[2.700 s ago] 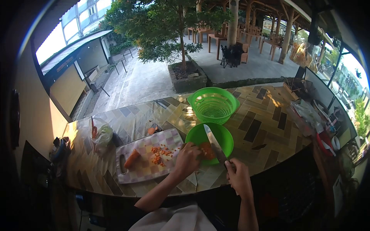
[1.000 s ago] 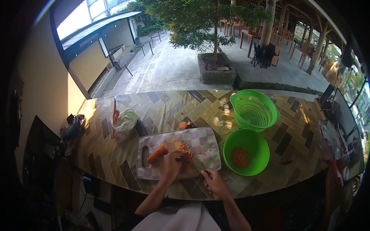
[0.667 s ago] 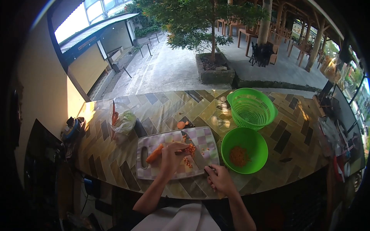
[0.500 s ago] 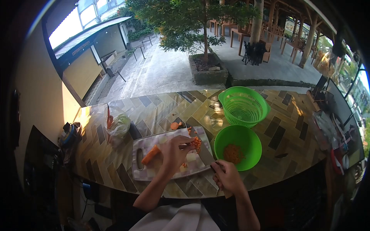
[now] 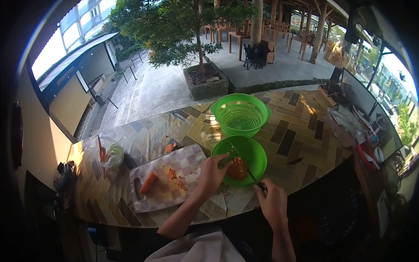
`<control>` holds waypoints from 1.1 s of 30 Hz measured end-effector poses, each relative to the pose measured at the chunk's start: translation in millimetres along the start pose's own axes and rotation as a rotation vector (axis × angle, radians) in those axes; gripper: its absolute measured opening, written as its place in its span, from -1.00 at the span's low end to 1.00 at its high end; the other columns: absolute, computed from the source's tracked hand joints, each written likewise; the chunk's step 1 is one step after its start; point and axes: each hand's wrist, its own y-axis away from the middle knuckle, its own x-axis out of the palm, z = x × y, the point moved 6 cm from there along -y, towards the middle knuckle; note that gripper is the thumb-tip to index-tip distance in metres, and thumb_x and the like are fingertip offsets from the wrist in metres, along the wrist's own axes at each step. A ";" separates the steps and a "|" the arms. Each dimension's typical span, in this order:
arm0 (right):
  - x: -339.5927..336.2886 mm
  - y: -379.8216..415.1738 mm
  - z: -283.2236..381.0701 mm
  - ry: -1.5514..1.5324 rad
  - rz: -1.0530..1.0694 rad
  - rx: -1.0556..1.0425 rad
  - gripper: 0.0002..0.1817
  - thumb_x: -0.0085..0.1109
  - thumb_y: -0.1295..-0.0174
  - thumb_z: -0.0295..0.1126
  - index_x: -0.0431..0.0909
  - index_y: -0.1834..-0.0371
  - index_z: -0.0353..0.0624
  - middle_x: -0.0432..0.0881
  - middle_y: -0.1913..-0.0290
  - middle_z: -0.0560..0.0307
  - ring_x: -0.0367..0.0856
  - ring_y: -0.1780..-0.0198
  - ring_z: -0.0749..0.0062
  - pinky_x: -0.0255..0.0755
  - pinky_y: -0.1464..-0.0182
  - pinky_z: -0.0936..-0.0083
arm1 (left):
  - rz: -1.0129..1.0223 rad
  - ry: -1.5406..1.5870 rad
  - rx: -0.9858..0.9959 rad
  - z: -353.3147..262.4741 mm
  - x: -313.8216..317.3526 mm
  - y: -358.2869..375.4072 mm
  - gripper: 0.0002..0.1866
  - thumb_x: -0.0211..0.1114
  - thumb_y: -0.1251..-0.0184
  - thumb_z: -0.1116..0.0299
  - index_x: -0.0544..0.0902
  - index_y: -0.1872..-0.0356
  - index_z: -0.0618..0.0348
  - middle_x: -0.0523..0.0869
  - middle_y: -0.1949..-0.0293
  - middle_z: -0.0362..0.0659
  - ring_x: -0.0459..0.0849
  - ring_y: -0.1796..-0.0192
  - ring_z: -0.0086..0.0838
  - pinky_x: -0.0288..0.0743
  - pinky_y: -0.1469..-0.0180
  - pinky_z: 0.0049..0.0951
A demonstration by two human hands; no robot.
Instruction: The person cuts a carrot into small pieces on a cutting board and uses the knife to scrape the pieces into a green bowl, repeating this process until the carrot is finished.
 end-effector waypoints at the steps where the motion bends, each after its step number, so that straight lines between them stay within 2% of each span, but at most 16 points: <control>1: -1.5 1.0 -0.6 0.018 -0.005 0.001 -0.75 0.28 -0.32 -0.28 0.59 0.17 -0.27 0.48 0.66 -0.03 0.48 0.60 0.10 0.32 0.42 0.21 | -0.058 0.004 0.037 0.9 0.5 -1.1 -0.63 0.26 -0.34 0.50 0.60 -0.16 0.38 0.64 -0.13 0.21 0.65 -0.11 0.09 0.53 -0.16 -0.16; 5: -5.1 3.4 -3.7 -0.070 0.018 0.019 -0.75 0.28 -0.34 -0.29 0.58 0.24 -0.31 0.48 0.66 -0.02 0.39 0.65 0.21 0.26 0.47 0.27 | -0.245 -0.027 0.323 -1.3 18.5 -0.6 -0.53 0.13 -0.48 0.47 0.40 -0.34 0.45 0.45 -0.32 0.31 0.55 -0.26 0.15 0.46 -0.27 -0.14; 8: 1.8 3.2 -11.3 -0.184 0.049 0.051 -0.75 0.26 -0.35 -0.31 0.58 0.27 -0.33 0.45 0.68 0.01 0.31 0.67 0.36 0.22 0.49 0.33 | -0.062 0.182 0.175 -4.1 32.1 3.9 -0.50 0.20 -0.43 0.49 0.41 -0.37 0.36 0.37 -0.43 0.20 0.51 -0.33 0.09 0.48 -0.29 -0.25; 11: 4.0 1.1 -12.5 -0.218 0.031 0.040 -0.76 0.25 -0.35 -0.33 0.57 0.27 -0.35 0.43 0.69 0.04 0.27 0.66 0.45 0.20 0.50 0.36 | 0.018 0.276 0.136 -11.6 33.7 13.8 -0.56 0.23 -0.42 0.49 0.50 -0.29 0.35 0.51 -0.32 0.20 0.60 -0.25 0.03 0.56 -0.19 -0.31; 14: 4.7 -0.9 -16.4 -0.230 0.048 0.046 -0.75 0.24 -0.36 -0.33 0.57 0.27 -0.36 0.43 0.68 0.02 0.28 0.66 0.44 0.20 0.50 0.36 | 0.301 0.181 -0.044 -22.3 24.4 21.5 -0.63 0.26 -0.39 0.49 0.60 -0.19 0.33 0.64 -0.19 0.16 0.71 -0.11 -0.05 0.61 -0.07 -0.35; 17: 4.9 0.3 -16.2 -0.208 0.063 0.045 -0.76 0.24 -0.36 -0.34 0.57 0.28 -0.36 0.45 0.67 0.01 0.29 0.66 0.47 0.20 0.50 0.35 | 0.236 0.024 0.035 -13.9 24.0 20.7 -0.69 0.29 -0.36 0.50 0.66 -0.11 0.31 0.71 -0.09 0.13 0.77 0.02 -0.10 0.61 -0.03 -0.33; 20: 5.8 1.7 -14.6 -0.208 0.027 -0.022 -0.76 0.23 -0.37 -0.35 0.57 0.28 -0.36 0.45 0.67 0.03 0.31 0.65 0.51 0.21 0.50 0.35 | -0.114 0.115 0.186 -21.6 12.1 15.1 -0.68 0.33 -0.32 0.50 0.67 -0.09 0.32 0.69 -0.12 0.12 0.77 0.00 -0.10 0.61 -0.05 -0.31; 23: 6.7 1.5 -14.4 -0.235 0.088 0.038 -0.75 0.22 -0.39 -0.35 0.55 0.29 -0.37 0.47 0.67 0.04 0.37 0.65 0.52 0.24 0.50 0.36 | -0.054 0.102 0.188 -24.1 25.3 23.6 -0.71 0.35 -0.30 0.47 0.69 -0.03 0.32 0.68 -0.13 0.13 0.72 -0.08 -0.07 0.59 -0.12 -0.25; 26: 7.4 -0.6 -16.7 -0.312 0.100 0.129 -0.73 0.19 -0.41 -0.34 0.54 0.28 -0.39 0.48 0.66 0.02 0.44 0.63 0.51 0.27 0.50 0.37 | 0.063 -0.001 0.387 -22.0 44.8 42.4 -0.74 0.34 -0.32 0.43 0.70 0.03 0.33 0.66 -0.16 0.14 0.67 -0.16 -0.02 0.55 -0.20 -0.19; 27: 7.0 -1.4 -16.7 -0.302 0.101 0.124 -0.73 0.18 -0.42 -0.33 0.53 0.28 -0.39 0.48 0.66 0.02 0.45 0.63 0.49 0.28 0.50 0.37 | 0.094 0.038 0.315 -28.9 43.2 48.2 -0.78 0.30 -0.36 0.39 0.72 0.09 0.33 0.67 -0.12 0.16 0.65 -0.16 0.02 0.54 -0.21 -0.16; 30: 5.5 -5.4 -14.1 -0.269 0.084 0.070 -0.73 0.16 -0.44 -0.33 0.53 0.27 -0.39 0.50 0.64 0.00 0.49 0.62 0.45 0.29 0.50 0.35 | 0.184 -0.213 0.244 -34.2 31.3 45.8 -0.78 0.25 -0.33 0.42 0.71 0.16 0.38 0.73 0.01 0.08 0.66 -0.11 -0.09 0.54 -0.16 -0.20; 31: 4.6 -5.9 -11.8 -0.256 0.059 0.035 -0.73 0.16 -0.44 -0.33 0.53 0.27 -0.39 0.51 0.63 0.00 0.49 0.62 0.43 0.29 0.50 0.35 | 0.110 -0.235 0.266 -23.7 28.6 42.1 -0.82 0.26 -0.28 0.47 0.72 0.19 0.36 0.74 0.10 0.04 0.67 -0.04 -0.11 0.56 -0.09 -0.20; 33: 3.1 -6.1 -7.3 -0.212 0.023 -0.024 -0.73 0.15 -0.45 -0.33 0.53 0.25 -0.39 0.53 0.62 -0.02 0.50 0.62 0.38 0.30 0.49 0.33 | 0.033 -0.137 0.221 -10.7 11.9 35.3 -0.84 0.31 -0.21 0.52 0.74 0.21 0.32 0.75 0.09 0.06 0.68 -0.05 -0.09 0.56 -0.13 -0.21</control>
